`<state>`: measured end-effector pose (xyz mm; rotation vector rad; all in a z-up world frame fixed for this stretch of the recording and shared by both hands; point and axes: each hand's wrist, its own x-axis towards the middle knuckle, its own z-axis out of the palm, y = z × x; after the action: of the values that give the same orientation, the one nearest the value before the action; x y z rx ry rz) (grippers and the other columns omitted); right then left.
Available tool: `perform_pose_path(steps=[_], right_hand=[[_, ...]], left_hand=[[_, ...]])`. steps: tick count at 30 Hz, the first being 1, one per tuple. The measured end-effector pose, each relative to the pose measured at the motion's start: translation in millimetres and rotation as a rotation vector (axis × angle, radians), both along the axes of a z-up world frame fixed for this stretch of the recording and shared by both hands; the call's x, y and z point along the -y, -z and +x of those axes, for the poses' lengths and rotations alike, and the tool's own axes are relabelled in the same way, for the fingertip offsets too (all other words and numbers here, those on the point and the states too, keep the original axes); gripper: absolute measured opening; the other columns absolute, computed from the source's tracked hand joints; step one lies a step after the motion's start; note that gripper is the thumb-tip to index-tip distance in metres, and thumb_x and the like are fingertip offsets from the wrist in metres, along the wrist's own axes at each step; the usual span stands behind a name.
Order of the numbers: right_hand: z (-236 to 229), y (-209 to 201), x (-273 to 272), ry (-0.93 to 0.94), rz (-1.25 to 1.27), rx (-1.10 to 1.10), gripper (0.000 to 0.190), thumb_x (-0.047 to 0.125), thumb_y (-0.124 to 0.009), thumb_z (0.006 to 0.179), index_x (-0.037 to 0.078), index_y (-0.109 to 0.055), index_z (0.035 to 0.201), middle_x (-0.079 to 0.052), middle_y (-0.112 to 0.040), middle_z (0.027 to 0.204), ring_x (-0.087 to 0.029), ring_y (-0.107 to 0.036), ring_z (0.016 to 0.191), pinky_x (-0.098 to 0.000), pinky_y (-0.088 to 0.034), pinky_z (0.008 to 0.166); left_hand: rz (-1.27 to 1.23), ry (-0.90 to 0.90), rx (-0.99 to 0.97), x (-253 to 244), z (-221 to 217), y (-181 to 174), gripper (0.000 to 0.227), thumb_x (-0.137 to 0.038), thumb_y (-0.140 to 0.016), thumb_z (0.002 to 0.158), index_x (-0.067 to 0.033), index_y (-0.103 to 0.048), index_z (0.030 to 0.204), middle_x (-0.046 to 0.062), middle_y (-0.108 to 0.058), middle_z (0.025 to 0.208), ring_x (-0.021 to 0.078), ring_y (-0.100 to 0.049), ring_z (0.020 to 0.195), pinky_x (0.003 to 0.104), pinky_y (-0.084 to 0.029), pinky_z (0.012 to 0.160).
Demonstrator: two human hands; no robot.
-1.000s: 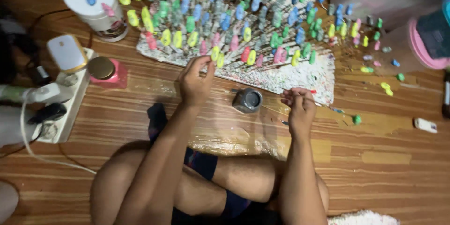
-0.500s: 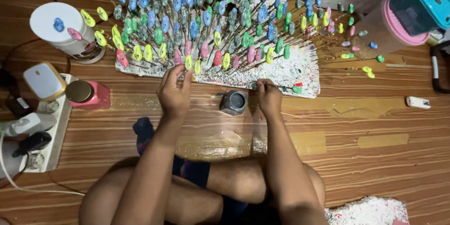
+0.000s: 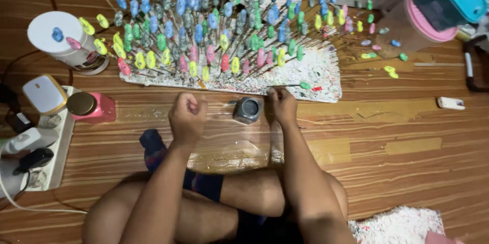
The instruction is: Assembling small colorful fishing floats by attaching them to sticks and placing them into a foam base
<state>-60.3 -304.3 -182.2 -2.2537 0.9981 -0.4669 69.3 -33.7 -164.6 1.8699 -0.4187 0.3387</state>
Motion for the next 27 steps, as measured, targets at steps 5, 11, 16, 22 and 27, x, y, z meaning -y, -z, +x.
perform_pose_path(steps=[5, 11, 16, 22, 27], right_hand=[[-44, -20, 0, 0.118, 0.111, -0.019, 0.026, 0.035, -0.073, 0.094, 0.02, -0.078, 0.114, -0.008, -0.079, 0.099, -0.028, -0.074, 0.101, -0.0427, -0.059, 0.086], [-122, -107, -37, 0.24, 0.206, 0.124, 0.026, 0.022, -0.074, 0.092, 0.011, -0.078, 0.116, -0.014, -0.078, 0.098, -0.028, -0.077, 0.093, -0.0376, -0.063, 0.078], [-217, -121, -51, 0.389, 0.198, 0.234, 0.026, 0.024, -0.076, 0.094, 0.01, -0.078, 0.116, -0.017, -0.078, 0.095, -0.028, -0.076, 0.089, -0.0386, -0.062, 0.076], [-343, -96, -76, 0.657, 0.221, 0.263, 0.028, 0.026, -0.072, 0.097, 0.006, -0.076, 0.116, -0.017, -0.075, 0.088, -0.024, -0.072, 0.079, -0.0389, -0.06, 0.075], [-421, -61, -122, 0.829, 0.303, 0.115, 0.031, 0.033, -0.071, 0.095, 0.012, -0.078, 0.116, -0.014, -0.078, 0.089, -0.024, -0.076, 0.082, -0.0391, -0.06, 0.078]], left_hand=[[0.007, 0.16, 0.021, 3, -36, -46, 0.031, -0.021, -0.083, 0.084, -0.0138, -0.055, 0.073, 0.006, -0.056, 0.059, 0.0294, -0.065, 0.054, 0.038, -0.051, 0.051], [0.04, 0.463, -0.135, 25, -93, -72, 0.018, -0.018, -0.08, 0.085, -0.013, -0.063, 0.082, 0.01, -0.066, 0.068, 0.0271, -0.068, 0.058, 0.035, -0.053, 0.052], [0.1, 0.756, -0.295, 62, -151, -97, 0.025, -0.03, -0.08, 0.086, -0.0139, -0.069, 0.102, 0.015, -0.076, 0.094, 0.0357, -0.075, 0.085, 0.041, -0.06, 0.07], [0.08, 1.133, -0.145, 119, -223, -134, 0.032, -0.021, -0.078, 0.085, -0.012, -0.067, 0.113, 0.016, -0.073, 0.107, 0.0345, -0.074, 0.101, 0.044, -0.062, 0.083], [0.068, 1.424, -0.043, 157, -295, -144, 0.036, -0.021, -0.078, 0.083, -0.0128, -0.067, 0.116, 0.015, -0.07, 0.108, 0.0356, -0.071, 0.105, 0.047, -0.057, 0.091]])
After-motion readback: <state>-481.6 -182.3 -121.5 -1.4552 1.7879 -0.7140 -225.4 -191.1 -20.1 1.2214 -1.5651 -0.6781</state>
